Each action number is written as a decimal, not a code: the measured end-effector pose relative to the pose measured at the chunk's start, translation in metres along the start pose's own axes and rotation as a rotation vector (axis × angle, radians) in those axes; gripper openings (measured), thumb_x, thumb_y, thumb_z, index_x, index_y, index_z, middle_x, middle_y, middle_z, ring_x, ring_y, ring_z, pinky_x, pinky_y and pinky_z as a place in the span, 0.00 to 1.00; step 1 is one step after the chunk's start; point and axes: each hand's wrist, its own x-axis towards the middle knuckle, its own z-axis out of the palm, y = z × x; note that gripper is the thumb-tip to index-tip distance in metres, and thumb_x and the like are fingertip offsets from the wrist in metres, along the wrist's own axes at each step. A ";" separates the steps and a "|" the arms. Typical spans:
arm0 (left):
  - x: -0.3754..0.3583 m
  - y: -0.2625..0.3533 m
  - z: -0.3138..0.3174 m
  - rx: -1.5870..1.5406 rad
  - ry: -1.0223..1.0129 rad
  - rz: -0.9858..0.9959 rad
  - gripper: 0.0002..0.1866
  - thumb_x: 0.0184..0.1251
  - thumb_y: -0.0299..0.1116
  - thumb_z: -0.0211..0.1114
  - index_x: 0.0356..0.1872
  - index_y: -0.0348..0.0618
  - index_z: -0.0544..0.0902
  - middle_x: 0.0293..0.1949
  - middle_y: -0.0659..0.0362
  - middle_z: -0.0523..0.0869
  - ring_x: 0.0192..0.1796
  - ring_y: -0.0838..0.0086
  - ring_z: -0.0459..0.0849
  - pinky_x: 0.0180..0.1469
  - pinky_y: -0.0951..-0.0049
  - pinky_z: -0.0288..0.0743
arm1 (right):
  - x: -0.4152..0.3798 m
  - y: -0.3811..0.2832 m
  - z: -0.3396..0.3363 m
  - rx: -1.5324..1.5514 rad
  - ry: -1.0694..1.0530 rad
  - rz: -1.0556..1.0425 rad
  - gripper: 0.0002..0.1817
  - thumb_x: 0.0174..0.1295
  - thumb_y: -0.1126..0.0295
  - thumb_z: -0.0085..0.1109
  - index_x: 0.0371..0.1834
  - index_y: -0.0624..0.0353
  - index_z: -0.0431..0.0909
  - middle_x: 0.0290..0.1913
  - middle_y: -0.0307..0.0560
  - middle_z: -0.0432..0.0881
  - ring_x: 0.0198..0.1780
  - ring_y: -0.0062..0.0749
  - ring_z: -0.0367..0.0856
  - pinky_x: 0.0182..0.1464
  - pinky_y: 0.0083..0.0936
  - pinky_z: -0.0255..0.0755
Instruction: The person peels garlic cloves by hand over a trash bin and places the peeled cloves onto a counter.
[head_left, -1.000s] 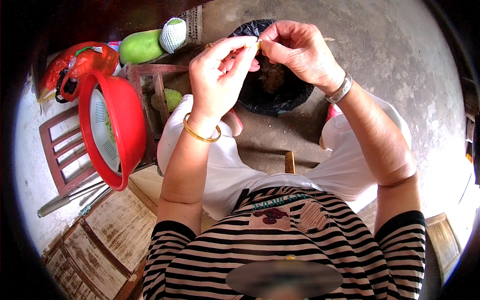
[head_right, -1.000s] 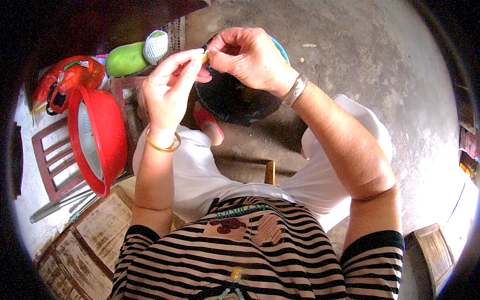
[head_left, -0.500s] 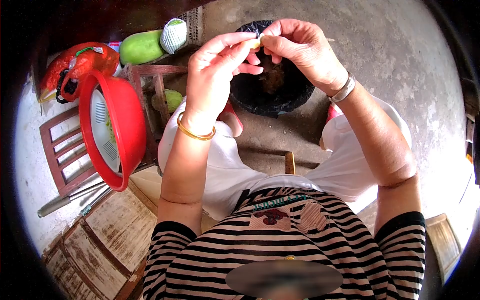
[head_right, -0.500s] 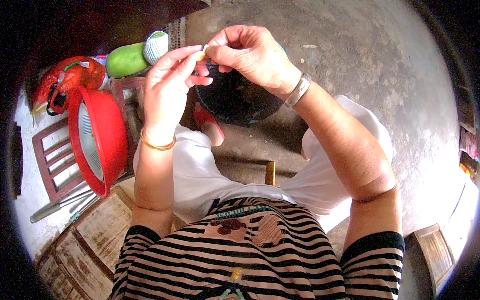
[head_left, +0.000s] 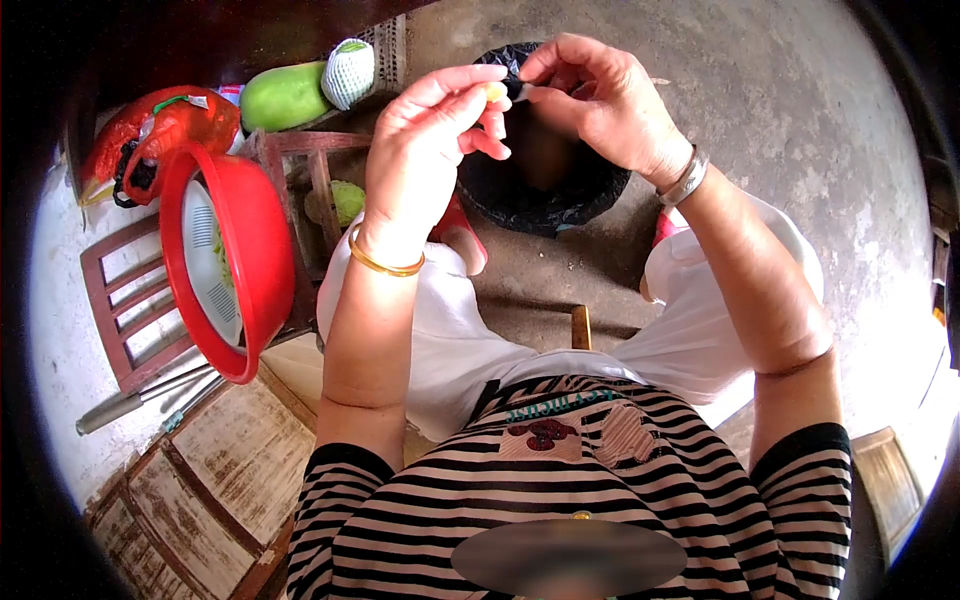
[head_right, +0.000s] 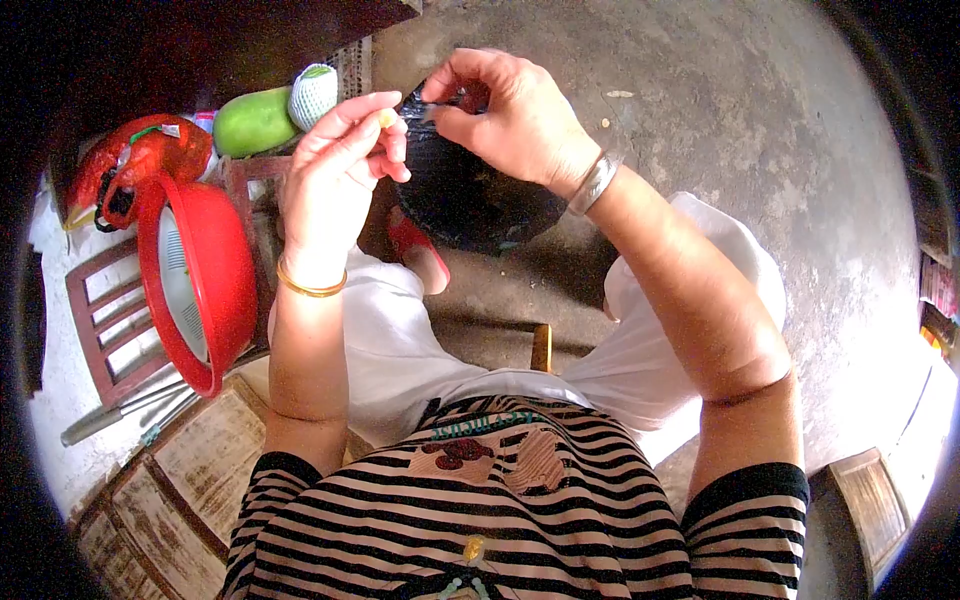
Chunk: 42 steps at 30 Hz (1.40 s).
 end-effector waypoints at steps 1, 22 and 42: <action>0.000 0.000 0.003 0.061 0.033 0.015 0.13 0.68 0.26 0.53 0.51 0.34 0.75 0.38 0.54 0.81 0.37 0.74 0.80 0.36 0.75 0.78 | -0.001 -0.005 0.000 -0.021 0.022 -0.022 0.06 0.49 0.74 0.58 0.31 0.60 0.80 0.26 0.41 0.81 0.29 0.19 0.78 0.37 0.21 0.74; 0.000 -0.009 0.013 0.452 0.164 0.164 0.05 0.63 0.25 0.61 0.38 0.35 0.80 0.31 0.61 0.82 0.29 0.83 0.80 0.30 0.81 0.79 | 0.001 -0.009 -0.007 -0.182 -0.078 -0.298 0.06 0.50 0.68 0.64 0.29 0.56 0.82 0.25 0.46 0.82 0.27 0.34 0.81 0.33 0.25 0.75; -0.002 -0.005 0.013 0.426 0.087 0.155 0.06 0.64 0.23 0.58 0.40 0.34 0.80 0.31 0.59 0.82 0.29 0.81 0.80 0.33 0.79 0.80 | -0.004 -0.010 -0.005 0.088 -0.130 -0.062 0.05 0.52 0.70 0.61 0.26 0.60 0.79 0.22 0.36 0.78 0.25 0.15 0.74 0.31 0.18 0.72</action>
